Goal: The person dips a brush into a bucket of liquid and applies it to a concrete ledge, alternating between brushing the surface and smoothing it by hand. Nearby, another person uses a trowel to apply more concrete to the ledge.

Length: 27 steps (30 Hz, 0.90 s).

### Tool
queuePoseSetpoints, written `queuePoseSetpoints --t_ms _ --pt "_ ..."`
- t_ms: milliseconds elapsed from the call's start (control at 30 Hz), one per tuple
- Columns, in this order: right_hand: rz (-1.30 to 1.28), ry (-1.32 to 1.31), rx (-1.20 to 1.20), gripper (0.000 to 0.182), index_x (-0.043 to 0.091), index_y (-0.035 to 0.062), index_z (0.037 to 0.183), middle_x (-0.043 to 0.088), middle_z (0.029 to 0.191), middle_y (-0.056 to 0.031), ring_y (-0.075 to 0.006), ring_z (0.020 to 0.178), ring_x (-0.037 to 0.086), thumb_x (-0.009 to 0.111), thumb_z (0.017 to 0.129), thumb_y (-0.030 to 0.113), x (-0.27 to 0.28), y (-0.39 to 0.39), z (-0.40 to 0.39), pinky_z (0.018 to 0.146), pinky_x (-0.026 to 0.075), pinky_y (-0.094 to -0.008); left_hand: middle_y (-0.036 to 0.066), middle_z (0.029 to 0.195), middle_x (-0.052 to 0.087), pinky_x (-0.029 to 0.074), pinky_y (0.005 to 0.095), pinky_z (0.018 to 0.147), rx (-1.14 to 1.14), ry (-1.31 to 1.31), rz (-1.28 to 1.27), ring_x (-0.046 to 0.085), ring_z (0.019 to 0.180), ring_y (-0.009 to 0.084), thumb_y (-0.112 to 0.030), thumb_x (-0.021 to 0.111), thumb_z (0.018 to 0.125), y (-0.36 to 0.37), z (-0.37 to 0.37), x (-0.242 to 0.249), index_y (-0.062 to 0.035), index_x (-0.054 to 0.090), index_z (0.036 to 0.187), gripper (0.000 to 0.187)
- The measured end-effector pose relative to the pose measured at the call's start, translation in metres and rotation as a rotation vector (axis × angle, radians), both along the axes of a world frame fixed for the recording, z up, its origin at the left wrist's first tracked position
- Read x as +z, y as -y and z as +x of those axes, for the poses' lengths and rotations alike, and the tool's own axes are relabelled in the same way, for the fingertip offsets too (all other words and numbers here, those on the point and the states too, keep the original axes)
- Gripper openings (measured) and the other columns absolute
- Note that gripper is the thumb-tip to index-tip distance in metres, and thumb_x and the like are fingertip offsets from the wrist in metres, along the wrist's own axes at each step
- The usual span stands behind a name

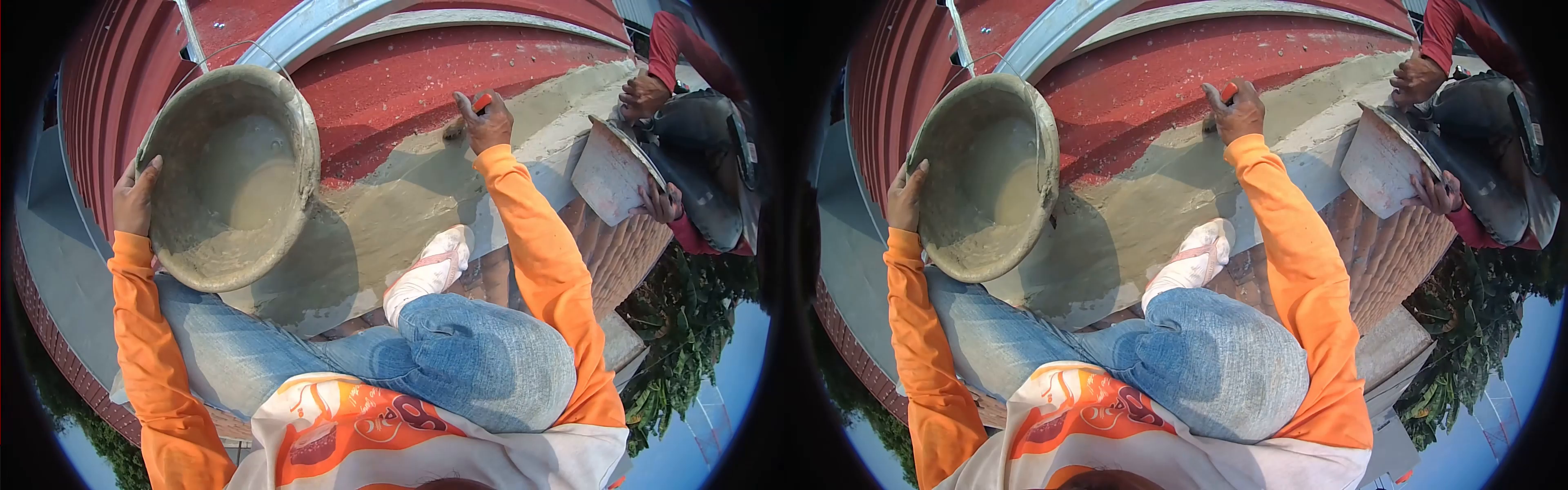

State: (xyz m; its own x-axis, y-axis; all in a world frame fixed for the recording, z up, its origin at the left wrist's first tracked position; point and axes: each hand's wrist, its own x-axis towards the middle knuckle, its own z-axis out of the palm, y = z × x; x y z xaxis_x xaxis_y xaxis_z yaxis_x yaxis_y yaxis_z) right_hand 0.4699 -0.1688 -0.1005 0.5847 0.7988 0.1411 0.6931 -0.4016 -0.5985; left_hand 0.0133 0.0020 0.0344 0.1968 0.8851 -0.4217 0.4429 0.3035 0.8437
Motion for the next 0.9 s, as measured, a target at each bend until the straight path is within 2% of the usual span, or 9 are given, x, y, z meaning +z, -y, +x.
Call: queuePoseSetpoints --t_ms 167,267,367,433,467,600,700,733,900 --pt "-0.098 -0.286 0.088 0.042 0.049 0.0041 0.067 0.051 0.065 -0.0116 -0.0286 0.057 0.048 0.069 0.072 0.040 -0.015 0.002 -0.013 0.058 0.042 -0.0349 0.003 0.100 0.058 0.041 0.0217 0.079 -0.004 0.012 0.016 0.054 0.088 0.0083 -0.018 0.058 0.084 0.000 -0.002 -0.002 0.0018 0.053 0.112 0.034" --pt "-0.069 0.117 -0.020 0.043 0.049 0.0038 0.067 0.052 0.062 -0.0108 -0.0269 0.057 0.051 0.070 0.071 0.041 -0.025 -0.003 0.032 0.058 0.042 -0.0345 0.003 0.100 0.058 0.041 0.0216 0.079 -0.021 0.002 0.013 0.054 0.088 0.0084 -0.018 0.058 0.084 -0.001 -0.005 -0.004 0.0016 0.053 0.112 0.035" --pt "-0.104 -0.220 -0.197 0.043 0.052 0.0024 0.070 0.053 0.058 -0.0098 -0.0247 0.057 0.057 0.069 0.072 0.042 -0.002 -0.006 0.030 0.057 0.044 -0.0336 0.003 0.100 0.058 0.040 0.0213 0.079 0.007 -0.014 -0.003 0.053 0.088 0.0085 -0.018 0.058 0.084 0.000 -0.001 -0.002 0.0014 0.053 0.112 0.034" --pt "-0.030 -0.803 -0.241 0.045 0.053 0.0005 0.072 0.054 0.054 -0.0097 -0.0239 0.055 0.059 0.068 0.072 0.043 0.008 -0.007 0.001 0.054 0.045 -0.0341 0.003 0.100 0.058 0.040 0.0213 0.079 -0.007 -0.007 0.003 0.053 0.088 0.0084 -0.018 0.058 0.084 -0.002 -0.003 -0.003 0.0014 0.053 0.112 0.034" --pt "-0.110 -0.763 -0.196 0.043 0.052 -0.0002 0.074 0.054 0.058 -0.0071 -0.0134 0.044 0.054 0.066 0.076 0.040 -0.013 -0.002 -0.001 0.044 0.048 -0.0283 0.003 0.100 0.058 0.040 0.0212 0.079 -0.030 -0.004 0.002 0.053 0.088 0.0084 -0.018 0.057 0.084 -0.003 -0.003 -0.003 0.0013 0.054 0.112 0.034" --pt "-0.124 -0.188 -0.277 0.046 0.052 -0.0013 0.073 0.057 0.057 -0.0103 -0.0230 0.054 0.060 0.067 0.073 0.043 -0.032 0.001 0.029 0.055 0.046 -0.0334 0.003 0.100 0.058 0.040 0.0214 0.079 -0.023 -0.008 0.002 0.053 0.088 0.0085 -0.018 0.057 0.084 -0.001 -0.002 -0.002 0.0014 0.053 0.111 0.034" --pt "-0.098 -0.436 -0.214 0.046 0.053 -0.0012 0.075 0.057 0.058 -0.0101 -0.0218 0.052 0.060 0.067 0.073 0.043 -0.006 -0.005 0.020 0.054 0.047 -0.0326 0.003 0.099 0.058 0.041 0.0216 0.079 -0.009 0.005 -0.012 0.054 0.087 0.0086 -0.018 0.057 0.085 -0.002 0.002 0.000 0.0011 0.053 0.112 0.034" --pt "-0.086 -0.730 -0.165 0.047 0.054 -0.0009 0.077 0.056 0.057 -0.0097 -0.0201 0.048 0.059 0.066 0.074 0.044 -0.005 -0.006 0.015 0.052 0.048 -0.0312 0.003 0.099 0.058 0.041 0.0216 0.079 -0.016 -0.010 -0.006 0.054 0.087 0.0086 -0.018 0.057 0.085 -0.002 0.002 0.001 0.0010 0.053 0.112 0.034" --pt "-0.307 -0.661 -0.324 0.045 0.054 -0.0017 0.079 0.058 0.059 -0.0124 -0.0222 0.051 0.060 0.067 0.073 0.041 -0.033 -0.006 0.078 0.055 0.049 -0.0320 0.003 0.101 0.058 0.040 0.0217 0.080 0.016 0.019 -0.027 0.053 0.088 0.0084 -0.018 0.058 0.084 -0.002 -0.005 -0.006 0.0008 0.052 0.113 0.034"
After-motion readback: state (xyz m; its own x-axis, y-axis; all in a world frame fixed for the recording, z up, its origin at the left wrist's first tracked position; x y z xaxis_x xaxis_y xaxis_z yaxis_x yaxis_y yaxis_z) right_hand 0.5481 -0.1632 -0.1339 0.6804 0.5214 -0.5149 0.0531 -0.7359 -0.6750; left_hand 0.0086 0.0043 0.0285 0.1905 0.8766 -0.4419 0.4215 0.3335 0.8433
